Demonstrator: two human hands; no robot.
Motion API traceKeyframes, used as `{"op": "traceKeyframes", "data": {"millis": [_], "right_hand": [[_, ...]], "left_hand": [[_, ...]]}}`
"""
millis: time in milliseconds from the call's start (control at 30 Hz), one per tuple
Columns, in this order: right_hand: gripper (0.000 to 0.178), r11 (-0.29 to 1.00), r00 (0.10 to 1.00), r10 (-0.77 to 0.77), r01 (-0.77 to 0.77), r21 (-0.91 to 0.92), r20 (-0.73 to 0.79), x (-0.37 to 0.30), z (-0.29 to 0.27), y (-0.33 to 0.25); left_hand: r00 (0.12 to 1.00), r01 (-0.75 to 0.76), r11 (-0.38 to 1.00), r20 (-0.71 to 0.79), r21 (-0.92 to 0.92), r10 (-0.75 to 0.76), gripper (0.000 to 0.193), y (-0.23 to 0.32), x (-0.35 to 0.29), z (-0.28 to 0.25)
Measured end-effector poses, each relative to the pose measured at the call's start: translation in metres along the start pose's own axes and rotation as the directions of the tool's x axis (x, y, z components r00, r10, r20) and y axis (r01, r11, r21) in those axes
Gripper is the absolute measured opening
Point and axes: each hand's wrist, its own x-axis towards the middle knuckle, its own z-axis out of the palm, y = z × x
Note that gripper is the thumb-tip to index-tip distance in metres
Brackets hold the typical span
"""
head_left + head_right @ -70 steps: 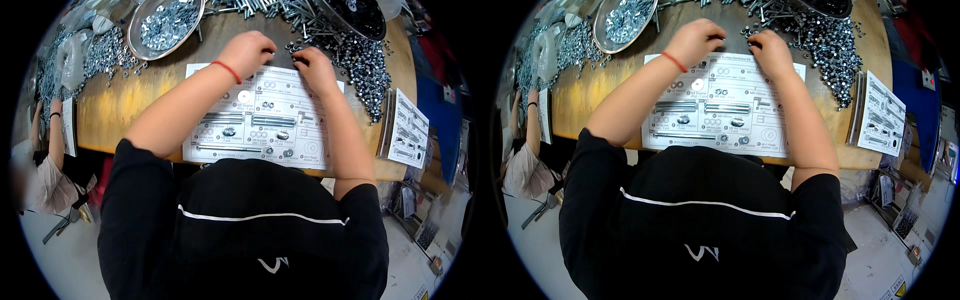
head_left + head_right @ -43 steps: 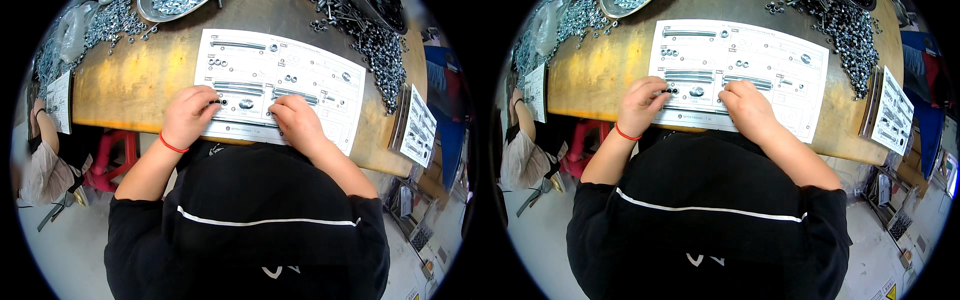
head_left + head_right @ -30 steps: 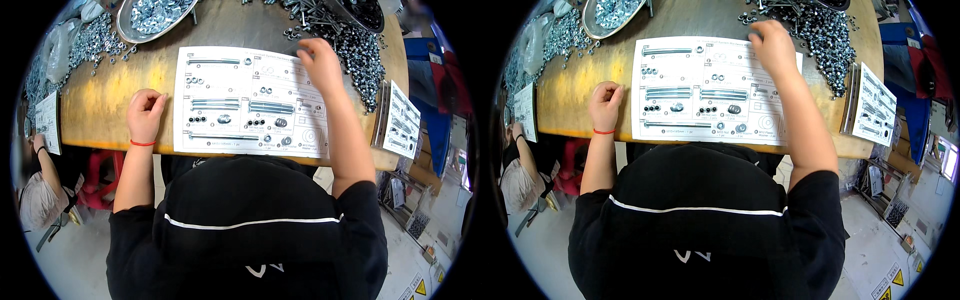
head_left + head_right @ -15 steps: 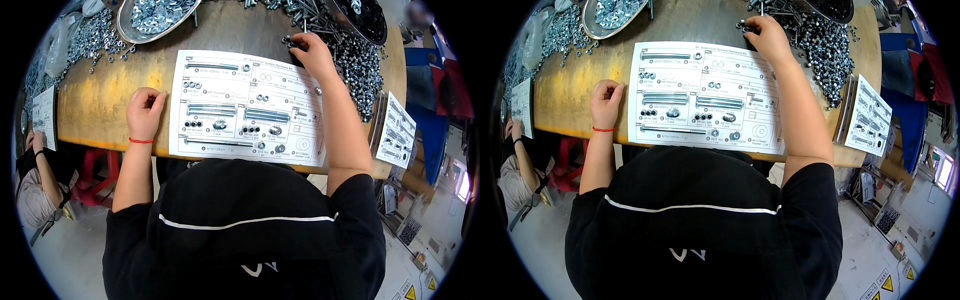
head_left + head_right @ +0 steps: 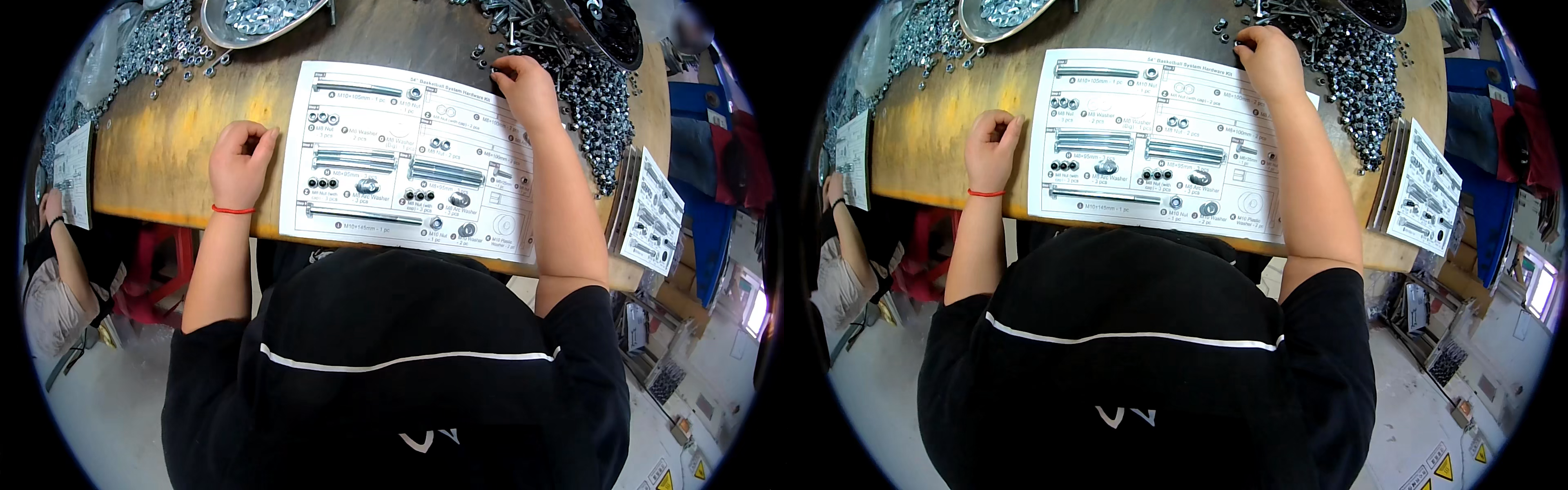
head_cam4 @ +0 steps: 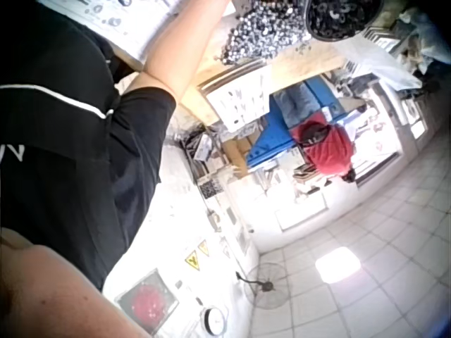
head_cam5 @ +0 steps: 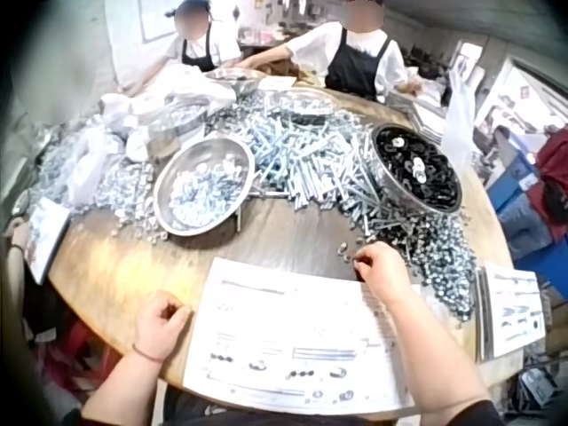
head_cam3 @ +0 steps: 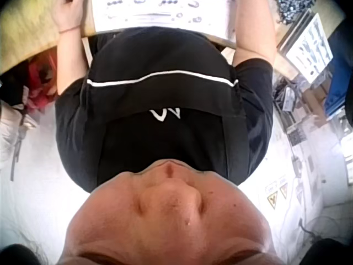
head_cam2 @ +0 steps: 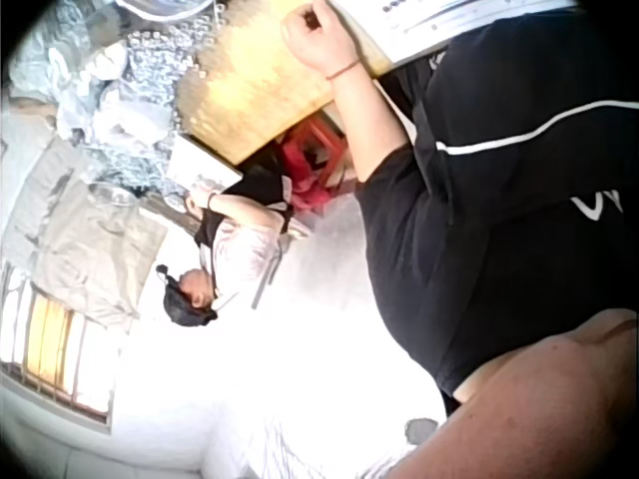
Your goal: The person assembles metal fasteners by hand, picking up bolts, washers, and nuts from piles on a table and screwing them together. The person then places the assembled fasteners onto a printed instruction sheet that displays diagrams of the required hardware. The person repeats this process for multiple fastener sets throughout the clip.
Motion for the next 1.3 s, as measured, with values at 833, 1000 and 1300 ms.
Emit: {"op": "traceKeyframes", "data": {"millis": [833, 1000, 1300], "right_hand": [[0.028, 0.990, 0.994, -0.103, 0.106, -0.096, 0.037, 0.091, 0.018, -0.075], [0.034, 0.948, 0.977, 0.190, -0.158, -0.277, 0.094, 0.156, 0.053, -0.107], [0.035, 0.960, 0.908, 0.276, -0.244, -0.137, 0.315, 0.171, 0.053, -0.090]], "left_hand": [[1.000, -0.030, 1.000, 0.006, 0.008, 0.030, 0.015, 0.017, 0.007, -0.007], [0.999, -0.034, 0.999, -0.007, 0.014, 0.034, 0.015, 0.015, 0.006, -0.008], [0.998, -0.057, 0.998, -0.039, 0.022, 0.058, 0.015, 0.017, 0.005, -0.009]]}}
